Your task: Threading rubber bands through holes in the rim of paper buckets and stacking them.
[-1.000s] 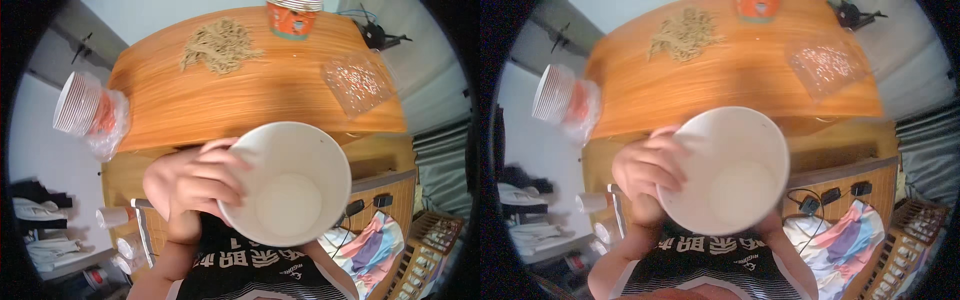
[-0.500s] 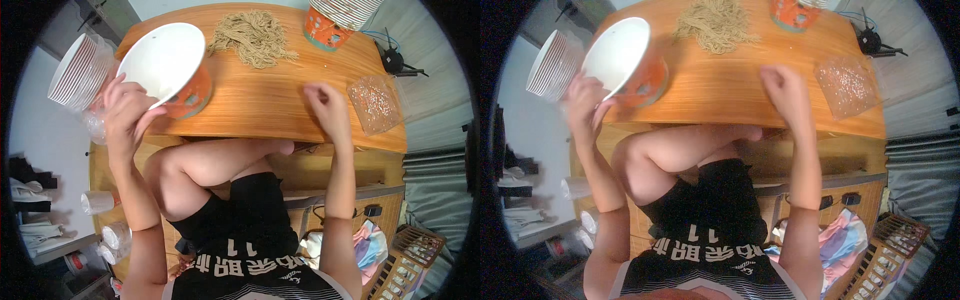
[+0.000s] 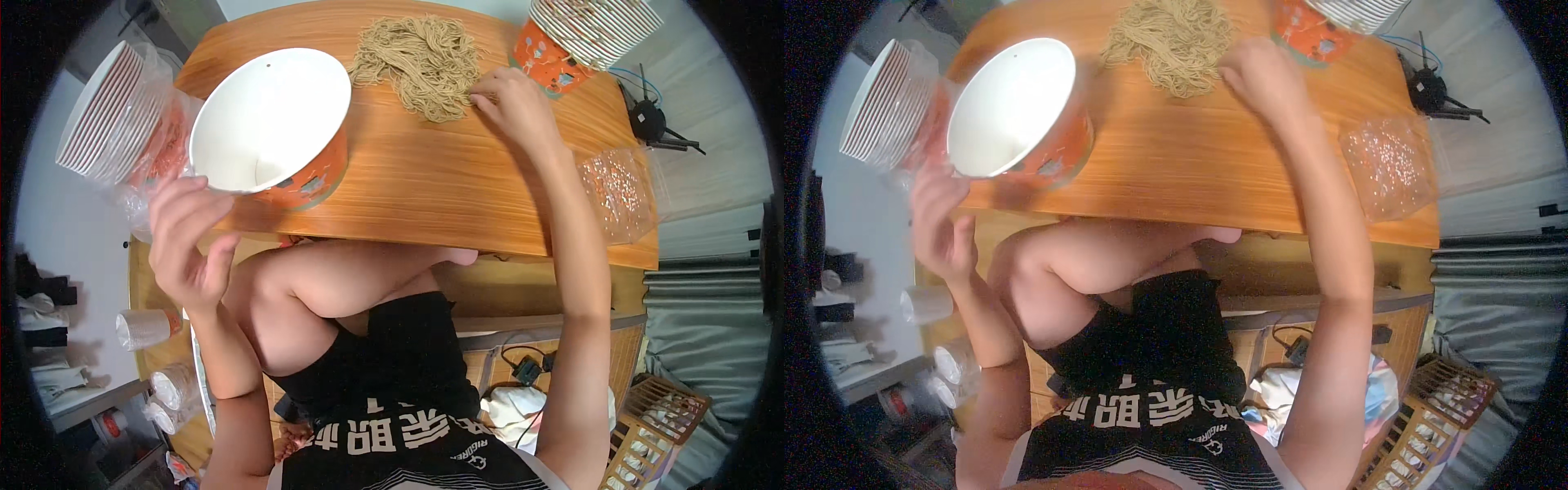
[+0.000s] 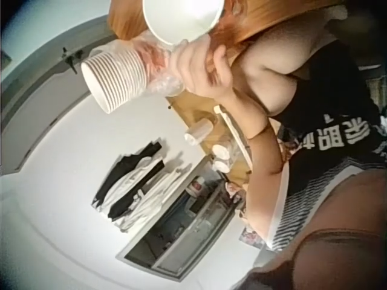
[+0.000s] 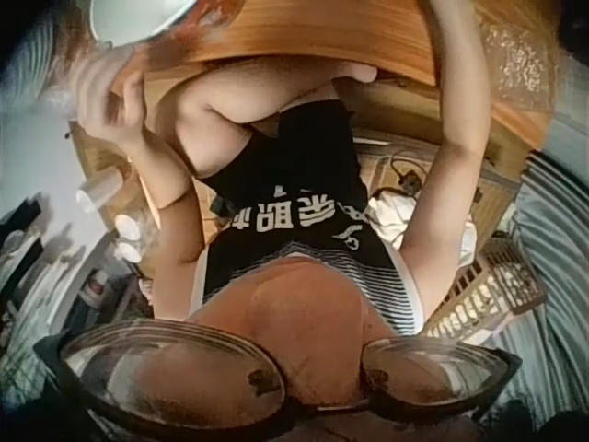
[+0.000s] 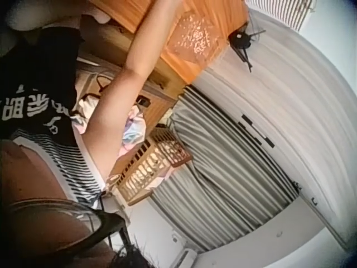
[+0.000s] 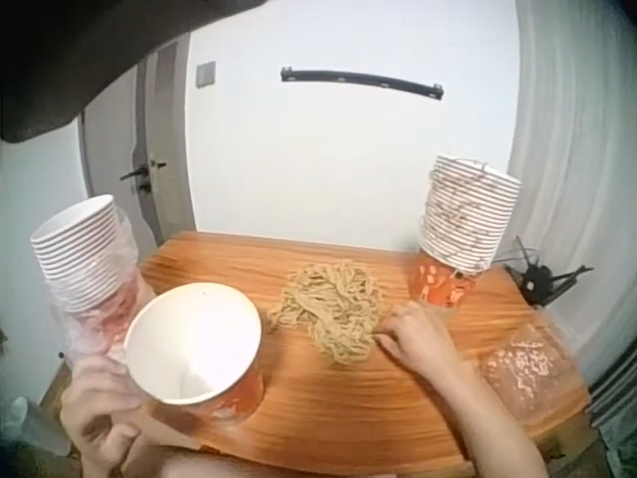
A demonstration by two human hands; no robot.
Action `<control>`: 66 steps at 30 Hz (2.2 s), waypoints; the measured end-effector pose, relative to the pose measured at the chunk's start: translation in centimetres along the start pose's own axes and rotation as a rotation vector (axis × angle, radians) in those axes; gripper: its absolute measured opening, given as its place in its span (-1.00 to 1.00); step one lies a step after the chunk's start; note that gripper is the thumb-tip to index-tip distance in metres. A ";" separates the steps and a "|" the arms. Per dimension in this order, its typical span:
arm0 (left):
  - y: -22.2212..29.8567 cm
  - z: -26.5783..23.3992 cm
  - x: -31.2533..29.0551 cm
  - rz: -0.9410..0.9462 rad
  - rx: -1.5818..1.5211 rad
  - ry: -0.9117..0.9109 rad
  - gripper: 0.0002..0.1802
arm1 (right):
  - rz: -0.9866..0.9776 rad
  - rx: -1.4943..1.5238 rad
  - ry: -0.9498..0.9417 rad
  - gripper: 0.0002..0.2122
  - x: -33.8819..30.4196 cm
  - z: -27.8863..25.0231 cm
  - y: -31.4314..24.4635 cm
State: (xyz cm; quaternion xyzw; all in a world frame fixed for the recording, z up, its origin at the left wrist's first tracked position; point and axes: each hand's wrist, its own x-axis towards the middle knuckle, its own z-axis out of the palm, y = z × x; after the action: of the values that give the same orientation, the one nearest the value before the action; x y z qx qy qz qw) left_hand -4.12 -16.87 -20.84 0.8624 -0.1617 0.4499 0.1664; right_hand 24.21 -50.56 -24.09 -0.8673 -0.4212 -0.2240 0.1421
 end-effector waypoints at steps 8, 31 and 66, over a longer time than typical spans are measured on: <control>0.5 -0.9 -1.9 -0.060 -0.137 0.039 -0.67 | 0.155 -0.187 -0.239 -0.90 0.4 1.0 1.7; 13.6 6.4 20.1 -0.115 -0.890 -0.116 -0.50 | 0.035 0.583 -0.077 -0.87 0.5 -26.7 -11.3; 12.2 1.0 -3.7 -1.050 -0.820 0.084 -0.88 | 0.011 1.188 0.211 -0.88 -6.8 -3.8 -25.0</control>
State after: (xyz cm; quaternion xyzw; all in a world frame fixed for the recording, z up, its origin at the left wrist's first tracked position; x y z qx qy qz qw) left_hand -10.65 -27.68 -22.76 0.6752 0.1283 0.2444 0.6841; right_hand -0.33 -41.65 -22.83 -0.6148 -0.4534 -0.0342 0.6444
